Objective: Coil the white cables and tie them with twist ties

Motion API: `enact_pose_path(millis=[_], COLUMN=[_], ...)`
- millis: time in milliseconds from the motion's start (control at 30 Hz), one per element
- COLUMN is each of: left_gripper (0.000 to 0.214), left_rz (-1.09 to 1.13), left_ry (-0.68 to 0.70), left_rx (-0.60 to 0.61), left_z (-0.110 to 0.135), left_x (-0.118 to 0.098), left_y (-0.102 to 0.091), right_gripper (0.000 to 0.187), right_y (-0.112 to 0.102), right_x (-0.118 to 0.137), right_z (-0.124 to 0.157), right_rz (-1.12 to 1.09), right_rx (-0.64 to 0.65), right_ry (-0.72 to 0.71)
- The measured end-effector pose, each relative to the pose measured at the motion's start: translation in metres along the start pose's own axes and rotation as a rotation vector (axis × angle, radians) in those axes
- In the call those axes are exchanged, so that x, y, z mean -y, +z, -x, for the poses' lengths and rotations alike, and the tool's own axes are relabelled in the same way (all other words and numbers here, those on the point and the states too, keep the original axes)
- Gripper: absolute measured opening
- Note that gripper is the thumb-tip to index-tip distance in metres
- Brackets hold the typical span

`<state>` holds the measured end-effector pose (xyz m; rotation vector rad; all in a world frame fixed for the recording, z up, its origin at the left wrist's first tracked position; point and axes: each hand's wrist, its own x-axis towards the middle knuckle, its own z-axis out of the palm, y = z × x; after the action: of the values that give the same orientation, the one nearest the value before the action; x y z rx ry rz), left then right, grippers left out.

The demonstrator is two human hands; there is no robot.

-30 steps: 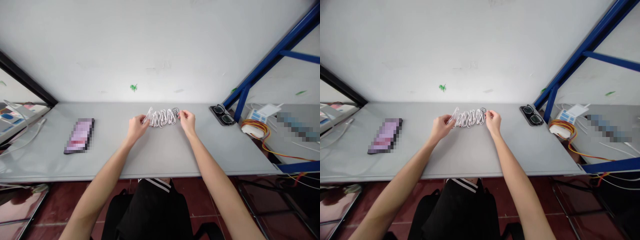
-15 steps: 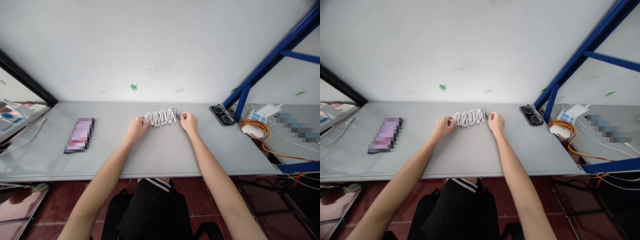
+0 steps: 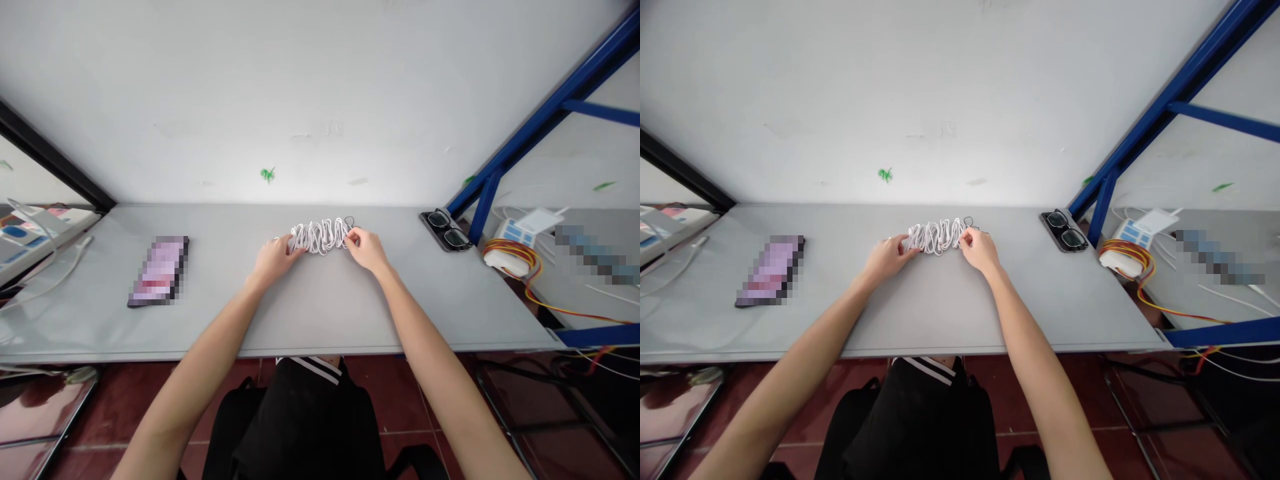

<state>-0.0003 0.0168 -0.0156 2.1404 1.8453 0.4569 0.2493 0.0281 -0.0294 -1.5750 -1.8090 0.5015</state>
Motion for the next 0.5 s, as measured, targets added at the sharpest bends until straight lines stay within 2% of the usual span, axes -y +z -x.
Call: enact_pose_path(millis=[267, 500], left_gripper=[0.06, 0.054], left_rz=[-0.005, 0.079], left_ry=[0.003, -0.023], left_rx=[-0.007, -0.014], left_z=[0.001, 0.001], left_x=[0.001, 0.002], left_y=[-0.001, -0.002], right_gripper=[0.015, 0.013], right_y=[-0.013, -0.012], right_x=[0.004, 0.008], right_z=[0.003, 0.005], right_rz=[-0.047, -0.035], right_rx=[0.03, 0.082], right_ry=[-0.016, -0.025])
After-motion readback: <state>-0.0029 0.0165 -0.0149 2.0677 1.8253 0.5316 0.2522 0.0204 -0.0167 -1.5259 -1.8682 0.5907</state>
